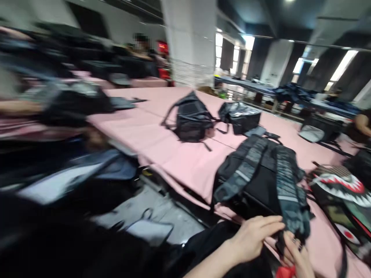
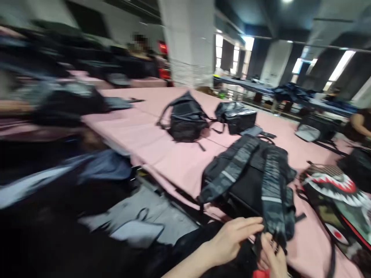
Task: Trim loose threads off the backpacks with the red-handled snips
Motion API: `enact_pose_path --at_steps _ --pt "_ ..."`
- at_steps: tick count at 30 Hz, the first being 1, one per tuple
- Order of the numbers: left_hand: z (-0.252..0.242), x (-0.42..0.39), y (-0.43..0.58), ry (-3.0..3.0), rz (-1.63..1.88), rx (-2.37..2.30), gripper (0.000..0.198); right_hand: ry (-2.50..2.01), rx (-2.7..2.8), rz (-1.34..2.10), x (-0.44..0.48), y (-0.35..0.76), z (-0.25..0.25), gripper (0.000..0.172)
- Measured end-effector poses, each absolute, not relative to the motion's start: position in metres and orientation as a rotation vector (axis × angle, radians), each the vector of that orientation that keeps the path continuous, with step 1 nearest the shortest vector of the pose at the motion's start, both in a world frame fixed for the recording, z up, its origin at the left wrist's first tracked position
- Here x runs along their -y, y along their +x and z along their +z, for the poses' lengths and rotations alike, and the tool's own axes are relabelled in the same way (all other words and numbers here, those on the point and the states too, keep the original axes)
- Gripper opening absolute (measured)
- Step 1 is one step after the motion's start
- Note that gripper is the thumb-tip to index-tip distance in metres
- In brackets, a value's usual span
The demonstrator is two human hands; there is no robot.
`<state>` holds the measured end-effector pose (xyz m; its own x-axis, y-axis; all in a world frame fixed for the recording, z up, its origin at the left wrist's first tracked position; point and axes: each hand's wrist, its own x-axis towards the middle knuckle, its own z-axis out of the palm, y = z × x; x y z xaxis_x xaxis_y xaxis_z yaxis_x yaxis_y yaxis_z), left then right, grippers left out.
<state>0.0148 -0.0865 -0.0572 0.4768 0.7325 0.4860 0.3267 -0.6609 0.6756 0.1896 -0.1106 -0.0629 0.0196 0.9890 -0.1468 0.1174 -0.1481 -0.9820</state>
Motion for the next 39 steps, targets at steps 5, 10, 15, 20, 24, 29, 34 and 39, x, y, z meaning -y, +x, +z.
enact_pose_path --at_steps 5,10,15,20,24,29,34,39 --pt "-0.055 0.071 0.032 2.116 1.17 -0.849 0.033 -1.237 0.726 1.515 0.108 0.182 -0.059 0.049" --pt "-0.055 0.059 0.044 1.734 1.235 -0.971 0.018 -1.139 0.806 1.533 0.106 0.184 -0.05 0.043" --pt "-0.054 0.046 0.046 1.045 1.212 -1.09 0.028 -1.382 1.173 0.859 0.102 0.202 -0.049 0.034" --pt "-0.05 0.047 0.045 0.898 1.182 -1.038 0.035 -1.432 1.502 0.485 0.096 0.207 -0.05 0.024" --pt "-0.05 0.049 0.046 0.855 1.18 -1.05 0.038 -1.365 1.738 0.335 0.083 0.208 -0.045 0.026" --pt "-0.047 0.05 0.047 0.87 1.203 -1.033 0.033 -1.349 1.891 0.308 0.067 0.209 -0.045 0.03" --pt "-0.048 0.051 0.047 0.925 1.183 -1.03 0.031 -1.356 1.905 0.409 0.06 0.21 -0.045 0.025" --pt "-0.053 0.05 0.047 0.904 1.186 -1.043 0.03 -1.342 1.871 0.501 0.062 0.21 -0.041 0.019"
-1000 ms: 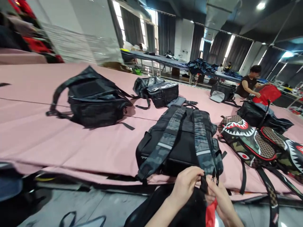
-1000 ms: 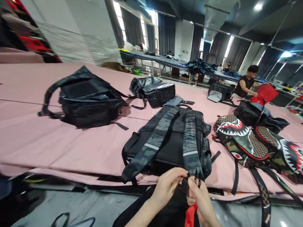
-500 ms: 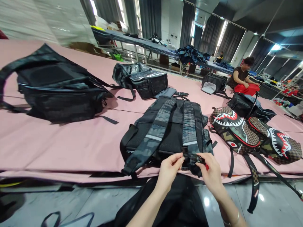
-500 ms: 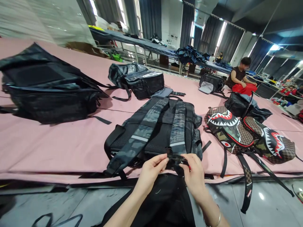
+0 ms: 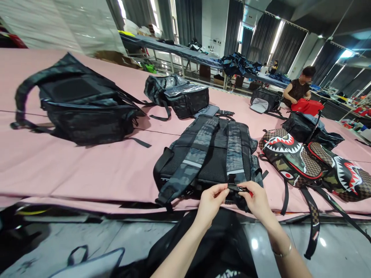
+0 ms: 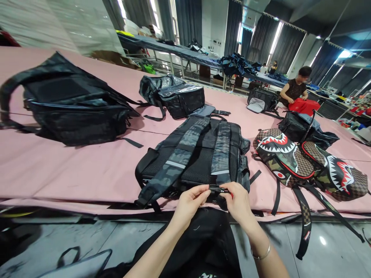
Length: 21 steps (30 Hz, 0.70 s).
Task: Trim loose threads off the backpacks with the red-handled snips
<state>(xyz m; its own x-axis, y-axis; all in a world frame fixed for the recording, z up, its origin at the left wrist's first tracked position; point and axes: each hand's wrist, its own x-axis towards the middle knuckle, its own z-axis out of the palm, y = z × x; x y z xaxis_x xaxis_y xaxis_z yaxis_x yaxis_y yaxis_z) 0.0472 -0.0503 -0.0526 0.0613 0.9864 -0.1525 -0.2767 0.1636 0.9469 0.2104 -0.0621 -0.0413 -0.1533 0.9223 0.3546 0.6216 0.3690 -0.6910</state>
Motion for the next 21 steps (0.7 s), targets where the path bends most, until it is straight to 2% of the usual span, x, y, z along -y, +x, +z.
enact_pose_path --at_steps 4,8,11,14,18,21 --pt "-0.056 0.052 0.049 0.915 1.207 -1.014 0.029 -1.336 1.847 0.468 0.063 0.21 -0.045 0.023" --pt "-0.066 0.053 0.05 0.936 1.224 -1.008 0.026 -1.312 1.831 0.513 0.065 0.21 -0.047 0.019" --pt "-0.075 0.056 0.049 0.968 1.338 -1.029 0.024 -1.277 1.602 0.703 0.07 0.206 -0.046 0.019" --pt "-0.083 0.062 0.049 1.057 1.466 -1.036 0.019 -1.237 1.322 0.929 0.077 0.197 -0.052 0.027" --pt "-0.09 0.072 0.05 1.323 1.436 -1.009 0.02 -1.227 1.1 1.315 0.08 0.183 -0.071 0.037" --pt "-0.096 0.078 0.046 1.493 1.38 -0.99 0.026 -1.236 0.986 1.39 0.076 0.178 -0.083 0.039"
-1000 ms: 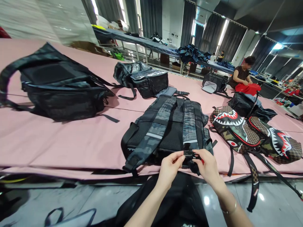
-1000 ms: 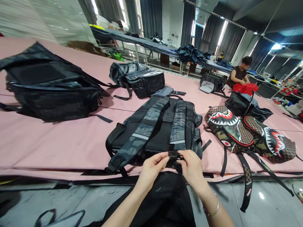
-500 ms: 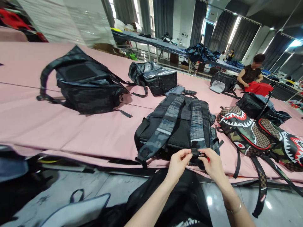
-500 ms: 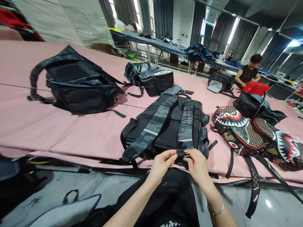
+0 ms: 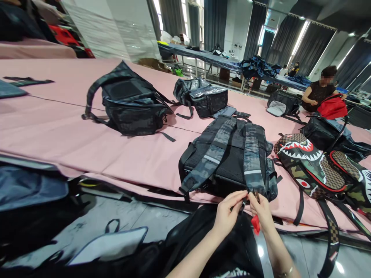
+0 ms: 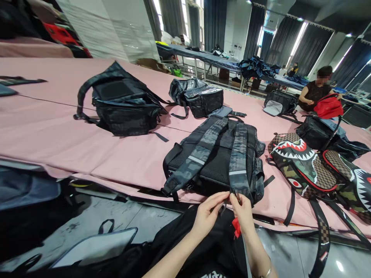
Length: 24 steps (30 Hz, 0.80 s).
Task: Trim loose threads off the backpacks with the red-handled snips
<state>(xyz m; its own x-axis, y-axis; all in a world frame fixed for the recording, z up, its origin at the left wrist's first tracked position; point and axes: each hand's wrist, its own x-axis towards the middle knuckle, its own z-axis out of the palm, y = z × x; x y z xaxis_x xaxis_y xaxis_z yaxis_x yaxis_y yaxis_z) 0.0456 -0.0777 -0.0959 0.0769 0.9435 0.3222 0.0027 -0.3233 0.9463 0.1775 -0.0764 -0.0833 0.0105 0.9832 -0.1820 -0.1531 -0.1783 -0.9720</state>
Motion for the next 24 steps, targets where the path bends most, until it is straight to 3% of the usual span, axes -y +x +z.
enact_pose_path --at_steps 8,13,17,19,22,24 --pt "-0.108 0.084 0.019 1.671 1.283 -1.094 0.03 -1.266 1.178 1.172 0.072 0.164 -0.098 0.028" --pt "-0.109 0.087 0.011 1.814 1.227 -1.071 0.037 -1.265 1.036 1.225 0.076 0.16 -0.105 0.032" --pt "-0.123 0.079 0.002 1.683 1.47 -1.521 0.026 -1.286 0.957 1.332 0.078 0.163 -0.104 0.046" --pt "-0.134 0.069 -0.005 1.667 1.55 -1.779 0.03 -1.317 0.94 1.349 0.077 0.163 -0.104 0.048" --pt "-0.148 0.051 -0.013 1.755 1.424 -1.994 0.038 -1.326 1.012 1.225 0.076 0.16 -0.106 0.037" --pt "-0.151 0.04 -0.017 1.752 1.282 -2.087 0.034 -1.33 1.109 1.092 0.076 0.158 -0.11 0.026"
